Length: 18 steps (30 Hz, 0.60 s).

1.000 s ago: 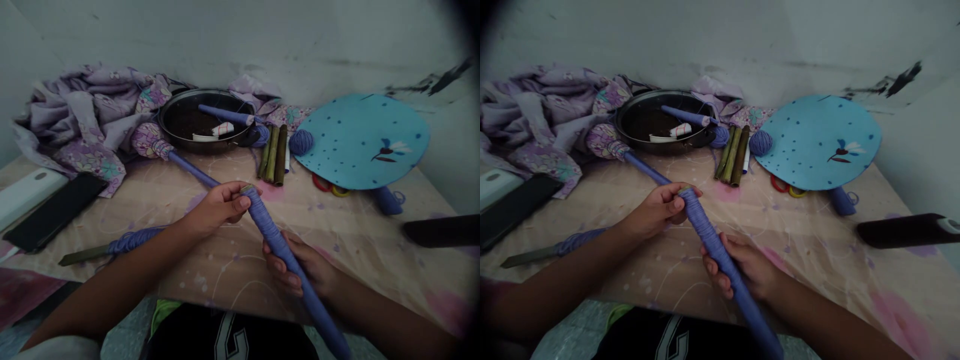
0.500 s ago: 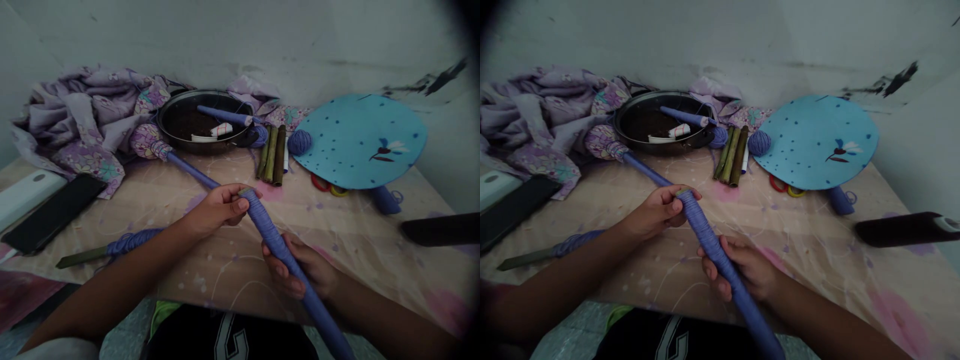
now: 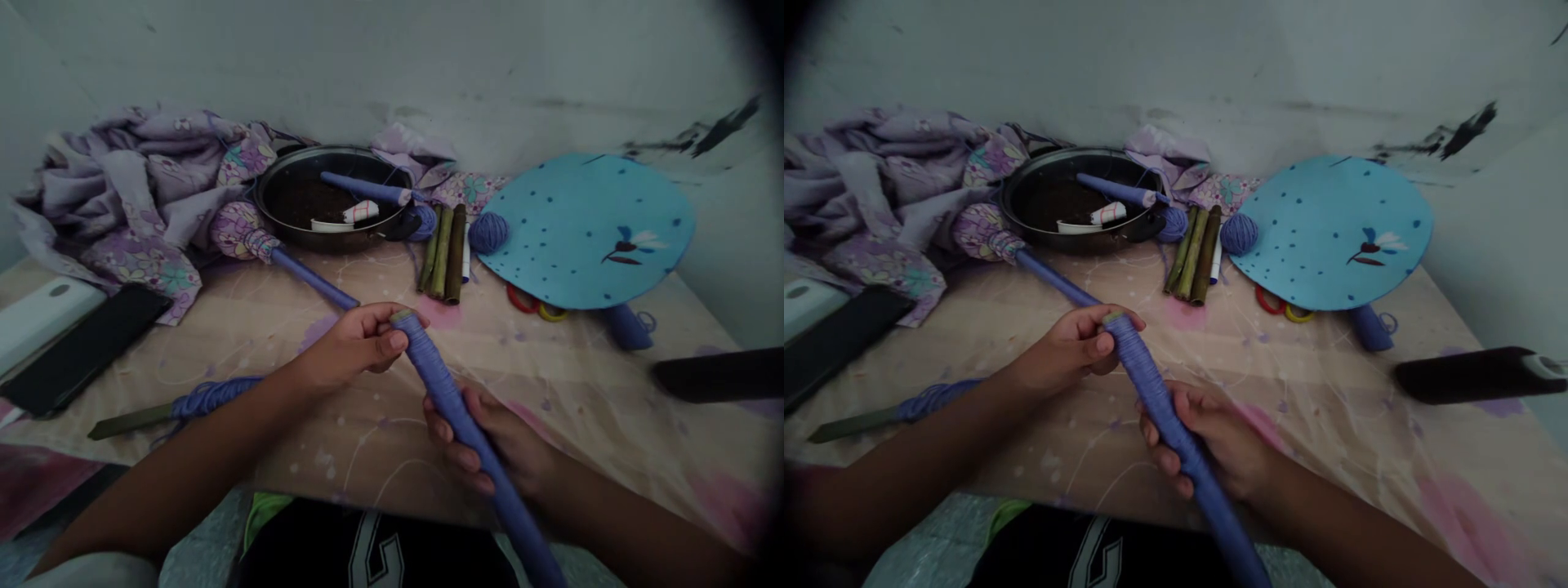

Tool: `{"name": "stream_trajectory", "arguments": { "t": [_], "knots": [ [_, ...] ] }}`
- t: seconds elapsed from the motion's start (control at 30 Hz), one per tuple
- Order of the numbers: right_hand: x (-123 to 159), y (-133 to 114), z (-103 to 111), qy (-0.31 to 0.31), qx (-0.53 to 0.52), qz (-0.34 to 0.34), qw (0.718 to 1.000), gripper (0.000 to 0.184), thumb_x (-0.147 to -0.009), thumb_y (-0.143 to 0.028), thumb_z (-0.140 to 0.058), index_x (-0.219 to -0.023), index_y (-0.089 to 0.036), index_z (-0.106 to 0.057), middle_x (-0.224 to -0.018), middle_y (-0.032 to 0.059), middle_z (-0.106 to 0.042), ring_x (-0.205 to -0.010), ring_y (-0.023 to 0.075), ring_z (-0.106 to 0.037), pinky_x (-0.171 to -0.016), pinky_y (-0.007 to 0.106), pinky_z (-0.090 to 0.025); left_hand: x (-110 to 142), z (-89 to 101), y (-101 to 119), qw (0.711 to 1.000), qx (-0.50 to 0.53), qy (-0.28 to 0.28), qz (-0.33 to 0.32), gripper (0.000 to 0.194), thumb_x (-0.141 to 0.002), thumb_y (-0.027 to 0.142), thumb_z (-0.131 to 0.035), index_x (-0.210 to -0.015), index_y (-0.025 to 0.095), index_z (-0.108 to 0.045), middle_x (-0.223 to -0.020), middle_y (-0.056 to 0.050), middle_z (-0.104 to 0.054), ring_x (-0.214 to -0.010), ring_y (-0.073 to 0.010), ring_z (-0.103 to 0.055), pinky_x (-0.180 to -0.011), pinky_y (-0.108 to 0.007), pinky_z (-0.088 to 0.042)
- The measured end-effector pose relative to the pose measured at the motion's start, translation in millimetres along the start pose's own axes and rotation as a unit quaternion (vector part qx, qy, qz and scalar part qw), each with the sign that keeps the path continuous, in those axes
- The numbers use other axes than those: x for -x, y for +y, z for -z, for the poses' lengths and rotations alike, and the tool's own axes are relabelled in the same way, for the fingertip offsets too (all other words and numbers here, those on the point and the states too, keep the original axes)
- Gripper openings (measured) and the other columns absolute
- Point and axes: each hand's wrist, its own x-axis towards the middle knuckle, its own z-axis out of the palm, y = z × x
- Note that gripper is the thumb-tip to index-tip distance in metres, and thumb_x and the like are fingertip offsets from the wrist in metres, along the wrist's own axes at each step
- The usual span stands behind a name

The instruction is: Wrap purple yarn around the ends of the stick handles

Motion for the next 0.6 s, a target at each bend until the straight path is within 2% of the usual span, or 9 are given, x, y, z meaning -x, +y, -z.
{"name": "stream_trajectory", "arguments": {
  "t": [0.2, 0.3, 0.43, 0.6],
  "knots": [
    [0.6, 7.4, 7.4, -0.063, -0.074, -0.063, 0.993, 0.030, -0.085, -0.039, -0.060, -0.101, -0.015, -0.064, -0.073, -0.0003, -0.056, -0.046, 0.0051, -0.049, -0.040, 0.017, -0.048, 2.5, -6.3, 0.1, 0.999, 0.040, -0.037, -0.006, 0.035, -0.076, 0.037, -0.067, -0.101, 0.014, -0.058, -0.057, 0.007, -0.039, -0.044, -0.0038, -0.023, -0.041, -0.020, -0.014],
    [-1.8, 4.8, 7.0, -0.051, -0.065, -0.051, 0.995, 0.033, -0.086, -0.042, -0.057, -0.101, -0.014, -0.062, -0.073, 0.0001, -0.055, -0.046, 0.0047, -0.048, -0.039, 0.015, -0.045, 3.3, -6.4, 0.7, 1.000, 0.024, -0.019, -0.007, 0.033, -0.077, 0.037, -0.066, -0.100, 0.013, -0.058, -0.055, 0.008, -0.036, -0.044, -0.0042, -0.023, -0.040, -0.020, -0.013],
    [-4.7, -1.3, 1.7, -0.032, -0.009, -0.002, 0.999, 0.033, -0.077, -0.041, -0.068, -0.095, -0.015, -0.058, -0.076, 0.0018, -0.059, -0.052, 0.0077, -0.052, -0.039, 0.015, -0.047, 3.6, -4.1, 2.9, 1.000, -0.010, 0.001, 0.002, 0.035, -0.075, 0.039, -0.066, -0.099, 0.013, -0.058, -0.057, 0.007, -0.037, -0.045, -0.0045, -0.024, -0.041, -0.020, -0.014],
    [-2.6, -1.9, 3.4, -0.018, 0.005, -0.017, 1.000, 0.033, -0.079, -0.043, -0.066, -0.089, -0.013, -0.059, -0.067, 0.0001, -0.058, -0.044, 0.0061, -0.051, -0.039, 0.016, -0.048, 4.6, -3.0, 5.5, 0.999, -0.034, -0.002, 0.009, 0.039, -0.073, 0.041, -0.067, -0.099, 0.014, -0.058, -0.058, 0.007, -0.036, -0.047, -0.0052, -0.025, -0.043, -0.021, -0.015]
  ]
}}
